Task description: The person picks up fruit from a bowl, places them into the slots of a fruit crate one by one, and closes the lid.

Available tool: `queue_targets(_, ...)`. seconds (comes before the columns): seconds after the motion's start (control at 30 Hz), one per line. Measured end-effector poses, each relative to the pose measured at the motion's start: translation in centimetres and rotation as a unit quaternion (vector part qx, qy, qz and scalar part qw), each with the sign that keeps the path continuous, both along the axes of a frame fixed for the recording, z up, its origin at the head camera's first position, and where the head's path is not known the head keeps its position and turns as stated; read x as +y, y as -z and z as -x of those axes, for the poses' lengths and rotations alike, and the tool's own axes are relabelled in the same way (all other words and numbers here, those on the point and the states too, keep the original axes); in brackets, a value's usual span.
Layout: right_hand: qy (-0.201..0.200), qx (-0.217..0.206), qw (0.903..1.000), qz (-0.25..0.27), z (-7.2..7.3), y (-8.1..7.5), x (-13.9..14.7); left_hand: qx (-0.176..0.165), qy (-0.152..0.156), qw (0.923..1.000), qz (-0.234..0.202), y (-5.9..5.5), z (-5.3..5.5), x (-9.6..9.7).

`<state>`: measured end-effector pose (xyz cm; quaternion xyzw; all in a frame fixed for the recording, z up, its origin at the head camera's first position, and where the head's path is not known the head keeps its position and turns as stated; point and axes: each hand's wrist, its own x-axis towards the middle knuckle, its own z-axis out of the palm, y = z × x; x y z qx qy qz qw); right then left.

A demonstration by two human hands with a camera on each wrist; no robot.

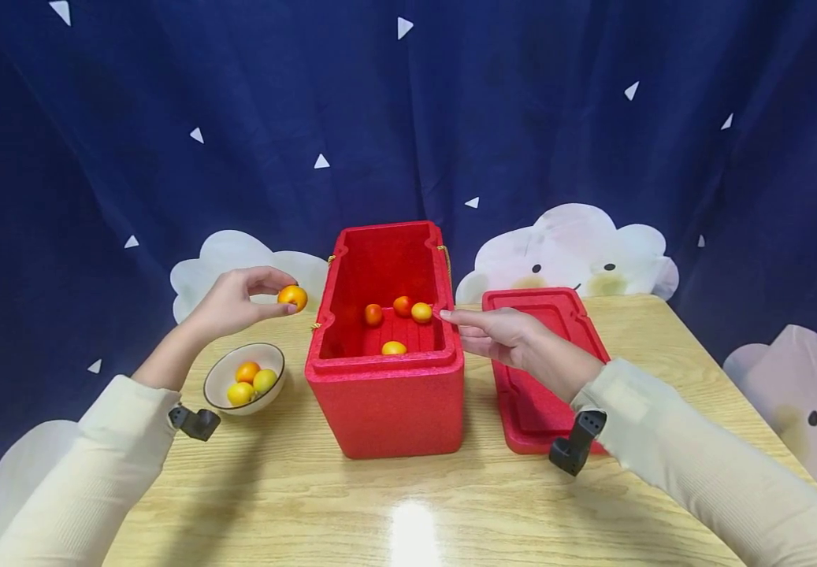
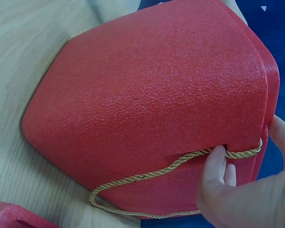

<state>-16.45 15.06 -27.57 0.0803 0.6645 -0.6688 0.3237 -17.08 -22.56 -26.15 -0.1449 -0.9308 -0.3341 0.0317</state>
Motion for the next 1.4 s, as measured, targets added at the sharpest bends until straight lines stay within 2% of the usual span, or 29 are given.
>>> queue_targets(0.17,0.006,-0.006,1.0000,0.005,0.0,0.1,0.1,0.003,0.005,1.0000,0.000,-0.7,0.3,0.6)
queue_targets(0.5,0.007,-0.007,0.9999,0.010,0.0,0.4,0.2,0.005,0.020,0.9998,0.006,-1.5,1.4,2.1)
queue_targets(0.77,-0.006,-0.003,0.9999,0.015,0.1,0.7,0.3,0.004,0.034,0.9993,0.011,-2.5,2.8,3.3)
queue_targets(1.13,-0.004,-0.011,0.9999,0.004,0.0,0.4,0.2,-0.023,0.045,0.9987,0.010,-5.3,4.8,6.3)
queue_targets(1.4,-0.006,-0.013,0.9999,0.000,0.1,0.0,0.0,-0.016,0.052,0.9985,-0.006,-7.3,6.3,8.4)
